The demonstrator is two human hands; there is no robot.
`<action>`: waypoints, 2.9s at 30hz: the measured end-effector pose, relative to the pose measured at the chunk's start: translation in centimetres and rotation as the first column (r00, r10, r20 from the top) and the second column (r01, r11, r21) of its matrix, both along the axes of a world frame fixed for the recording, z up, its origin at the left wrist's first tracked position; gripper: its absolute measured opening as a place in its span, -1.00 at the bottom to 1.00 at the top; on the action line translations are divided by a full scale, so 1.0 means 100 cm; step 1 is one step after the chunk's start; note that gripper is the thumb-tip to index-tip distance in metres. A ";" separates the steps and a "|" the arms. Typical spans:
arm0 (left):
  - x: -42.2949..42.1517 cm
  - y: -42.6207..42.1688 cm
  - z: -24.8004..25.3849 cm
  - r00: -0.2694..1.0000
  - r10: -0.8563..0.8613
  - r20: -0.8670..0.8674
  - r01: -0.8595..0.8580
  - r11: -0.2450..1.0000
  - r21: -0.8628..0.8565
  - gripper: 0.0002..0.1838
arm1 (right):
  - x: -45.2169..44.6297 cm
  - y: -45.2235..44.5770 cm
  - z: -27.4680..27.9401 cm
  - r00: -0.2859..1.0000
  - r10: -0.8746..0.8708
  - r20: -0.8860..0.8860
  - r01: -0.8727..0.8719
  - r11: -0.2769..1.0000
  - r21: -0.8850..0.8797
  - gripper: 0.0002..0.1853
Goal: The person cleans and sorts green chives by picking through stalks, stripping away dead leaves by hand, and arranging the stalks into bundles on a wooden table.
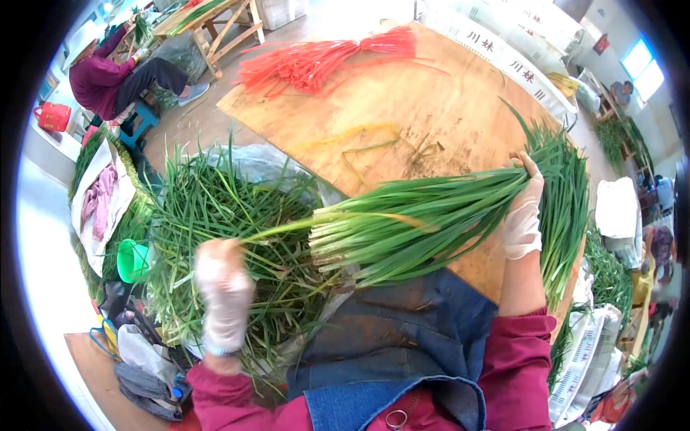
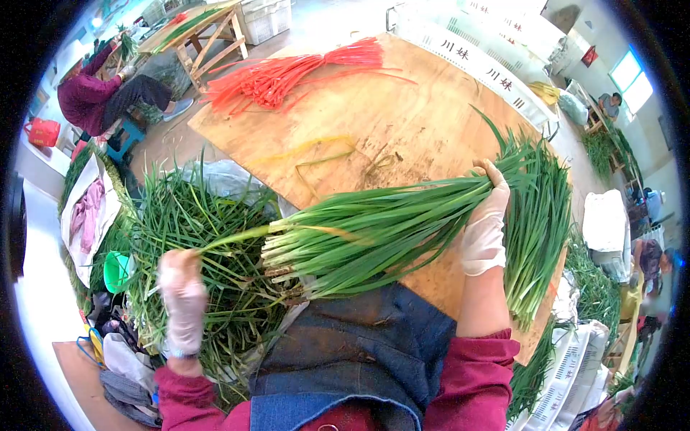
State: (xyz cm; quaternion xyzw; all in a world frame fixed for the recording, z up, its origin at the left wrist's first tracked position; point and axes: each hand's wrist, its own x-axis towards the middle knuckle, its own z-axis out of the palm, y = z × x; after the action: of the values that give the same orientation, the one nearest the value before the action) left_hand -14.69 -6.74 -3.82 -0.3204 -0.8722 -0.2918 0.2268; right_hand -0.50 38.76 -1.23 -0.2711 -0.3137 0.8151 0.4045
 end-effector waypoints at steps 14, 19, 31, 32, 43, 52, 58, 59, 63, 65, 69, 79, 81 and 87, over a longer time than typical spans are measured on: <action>-0.015 0.116 -0.002 0.816 -0.403 0.414 0.449 0.893 -0.017 -0.67 | 0.007 -0.006 0.009 0.887 0.203 -0.416 -0.208 0.977 0.033 -0.74; -0.020 0.113 0.018 0.644 -0.484 0.593 0.296 0.872 0.390 -0.86 | 0.011 -0.006 0.020 0.876 0.252 -0.411 -0.243 0.967 0.074 -0.74; -0.037 -0.056 0.040 0.917 0.156 0.368 -0.130 0.987 -0.094 -0.95 | 0.012 -0.008 0.019 0.965 0.071 -0.252 -0.062 0.997 0.042 -0.73; -0.039 -0.083 0.036 0.907 0.348 0.235 -0.257 0.902 -0.346 -0.96 | 0.015 -0.003 0.014 0.933 0.139 -0.332 -0.134 0.990 0.038 -0.74; 0.003 0.076 0.024 0.877 -0.281 0.390 0.281 0.958 0.060 -0.72 | 0.017 -0.019 0.023 0.666 0.417 -0.619 -0.339 0.908 0.247 -0.69; -0.008 0.099 0.010 0.805 -0.502 0.316 0.484 0.864 0.140 -0.84 | 0.021 -0.029 0.038 0.619 0.497 -0.608 -0.354 0.868 0.349 -0.73; -0.038 -0.059 0.037 0.884 0.463 -0.059 -0.405 0.698 -0.591 -0.82 | 0.024 -0.018 0.024 0.703 0.372 -0.606 -0.306 0.927 0.215 -0.72; -0.032 -0.062 0.036 0.860 0.502 -0.092 -0.450 0.661 -0.601 -0.79 | 0.025 -0.017 0.023 0.724 0.353 -0.593 -0.293 0.935 0.198 -0.69; -0.005 -0.017 0.022 0.921 0.160 0.355 -0.080 0.970 -0.231 -0.73 | 0.025 -0.014 0.019 0.661 0.440 -0.608 -0.348 0.898 0.270 -0.70; 0.000 0.029 0.020 0.869 -0.166 0.466 0.230 0.970 -0.084 -0.73 | 0.024 -0.020 0.025 0.610 0.481 -0.630 -0.368 0.876 0.312 -0.71; -0.005 0.098 -0.002 0.621 -0.542 0.565 0.656 0.754 0.002 -0.66 | 0.028 -0.024 0.033 0.593 0.510 -0.623 -0.346 0.860 0.376 -0.74; -0.004 0.103 0.034 0.245 -0.551 0.797 0.245 0.831 0.499 -0.85 | 0.030 -0.034 0.046 0.553 0.544 -0.632 -0.343 0.839 0.422 -0.73; -0.005 0.105 0.046 0.081 -0.504 0.860 0.046 0.864 0.501 -0.88 | 0.028 -0.034 0.048 0.554 0.554 -0.622 -0.351 0.832 0.429 -0.73; -0.005 0.104 0.044 0.058 -0.568 0.821 -0.017 0.821 0.570 -0.82 | 0.032 -0.037 0.048 0.624 0.507 -0.595 -0.326 0.860 0.391 -0.71</action>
State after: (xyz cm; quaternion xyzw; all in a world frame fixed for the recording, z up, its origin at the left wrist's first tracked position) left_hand -15.21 3.65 0.59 -0.1535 -0.6240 -0.6519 -0.4025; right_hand 2.69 35.11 3.55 0.1792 -0.2961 0.8823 0.3189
